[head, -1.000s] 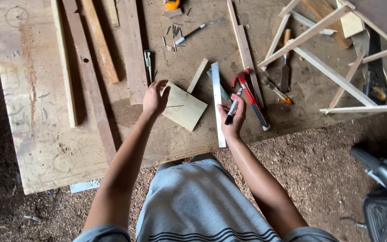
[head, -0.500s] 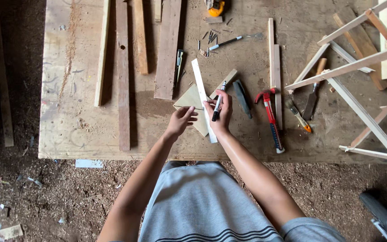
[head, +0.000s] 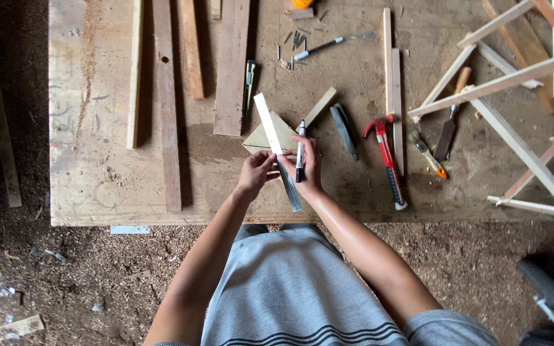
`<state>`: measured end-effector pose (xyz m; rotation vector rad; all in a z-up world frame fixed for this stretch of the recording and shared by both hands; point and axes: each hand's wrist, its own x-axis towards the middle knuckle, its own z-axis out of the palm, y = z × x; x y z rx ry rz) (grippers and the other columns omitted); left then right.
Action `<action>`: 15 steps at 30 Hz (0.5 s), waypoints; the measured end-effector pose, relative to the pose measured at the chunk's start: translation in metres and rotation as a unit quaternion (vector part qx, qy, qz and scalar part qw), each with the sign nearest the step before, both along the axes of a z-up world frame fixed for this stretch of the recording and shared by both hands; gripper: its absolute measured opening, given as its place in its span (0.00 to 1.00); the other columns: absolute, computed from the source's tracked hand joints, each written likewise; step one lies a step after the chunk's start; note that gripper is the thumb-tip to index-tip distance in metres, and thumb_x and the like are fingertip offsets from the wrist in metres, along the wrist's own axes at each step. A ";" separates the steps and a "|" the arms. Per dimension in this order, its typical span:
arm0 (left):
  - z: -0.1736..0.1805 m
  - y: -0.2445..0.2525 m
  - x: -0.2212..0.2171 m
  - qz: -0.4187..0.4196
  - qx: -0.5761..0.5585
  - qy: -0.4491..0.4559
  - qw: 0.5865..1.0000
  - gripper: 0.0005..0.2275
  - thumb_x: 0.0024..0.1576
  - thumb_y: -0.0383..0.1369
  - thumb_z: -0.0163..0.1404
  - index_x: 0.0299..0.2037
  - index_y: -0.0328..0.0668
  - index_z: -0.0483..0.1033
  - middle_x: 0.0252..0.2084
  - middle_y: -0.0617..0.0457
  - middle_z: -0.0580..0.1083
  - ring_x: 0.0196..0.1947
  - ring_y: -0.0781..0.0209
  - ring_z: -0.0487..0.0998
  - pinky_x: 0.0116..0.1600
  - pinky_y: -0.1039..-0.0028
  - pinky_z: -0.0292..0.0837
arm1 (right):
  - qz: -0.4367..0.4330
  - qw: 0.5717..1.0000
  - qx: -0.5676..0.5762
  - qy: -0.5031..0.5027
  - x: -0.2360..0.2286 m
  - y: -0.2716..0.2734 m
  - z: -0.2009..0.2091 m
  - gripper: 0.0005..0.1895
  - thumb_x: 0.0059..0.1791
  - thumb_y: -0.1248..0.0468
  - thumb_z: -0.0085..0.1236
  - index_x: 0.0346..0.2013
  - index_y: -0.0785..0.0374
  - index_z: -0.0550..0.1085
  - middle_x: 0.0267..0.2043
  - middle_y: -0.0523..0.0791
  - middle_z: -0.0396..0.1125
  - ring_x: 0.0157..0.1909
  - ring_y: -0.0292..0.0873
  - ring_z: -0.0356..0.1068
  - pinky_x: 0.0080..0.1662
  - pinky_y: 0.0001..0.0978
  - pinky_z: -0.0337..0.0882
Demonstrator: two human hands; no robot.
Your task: The person uses a metal ruler and a black marker to draw straight lines and a decorative sunburst pattern on a small square wooden board. They then write text along the bottom edge and place the finished board on a wooden frame.
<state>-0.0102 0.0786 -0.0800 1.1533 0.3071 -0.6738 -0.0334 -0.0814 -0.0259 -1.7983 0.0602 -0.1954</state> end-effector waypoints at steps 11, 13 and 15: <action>-0.016 -0.003 -0.007 -0.090 0.326 -0.140 0.931 0.07 0.60 0.28 0.54 0.43 0.32 0.79 0.35 0.47 0.82 0.28 0.59 0.82 0.34 0.71 0.79 | -0.088 0.978 -0.188 -0.035 -0.043 -0.027 -0.021 0.25 0.49 0.74 0.60 0.60 0.63 0.66 0.54 0.51 0.62 0.52 0.47 0.72 0.50 0.37 0.75; -0.019 -0.005 -0.006 -0.091 0.345 -0.199 0.913 0.06 0.59 0.28 0.55 0.41 0.33 0.81 0.36 0.47 0.82 0.30 0.62 0.83 0.36 0.72 0.80 | -0.088 0.972 -0.215 -0.041 -0.050 -0.027 -0.019 0.25 0.49 0.75 0.59 0.60 0.63 0.66 0.54 0.52 0.62 0.53 0.49 0.72 0.54 0.41 0.73; -0.020 -0.007 -0.006 -0.093 0.352 -0.219 0.905 0.06 0.58 0.28 0.56 0.40 0.33 0.81 0.35 0.47 0.82 0.31 0.63 0.84 0.37 0.72 0.80 | -0.092 0.972 -0.214 -0.027 -0.055 -0.026 -0.017 0.25 0.49 0.74 0.59 0.60 0.63 0.65 0.54 0.53 0.62 0.54 0.50 0.72 0.55 0.41 0.73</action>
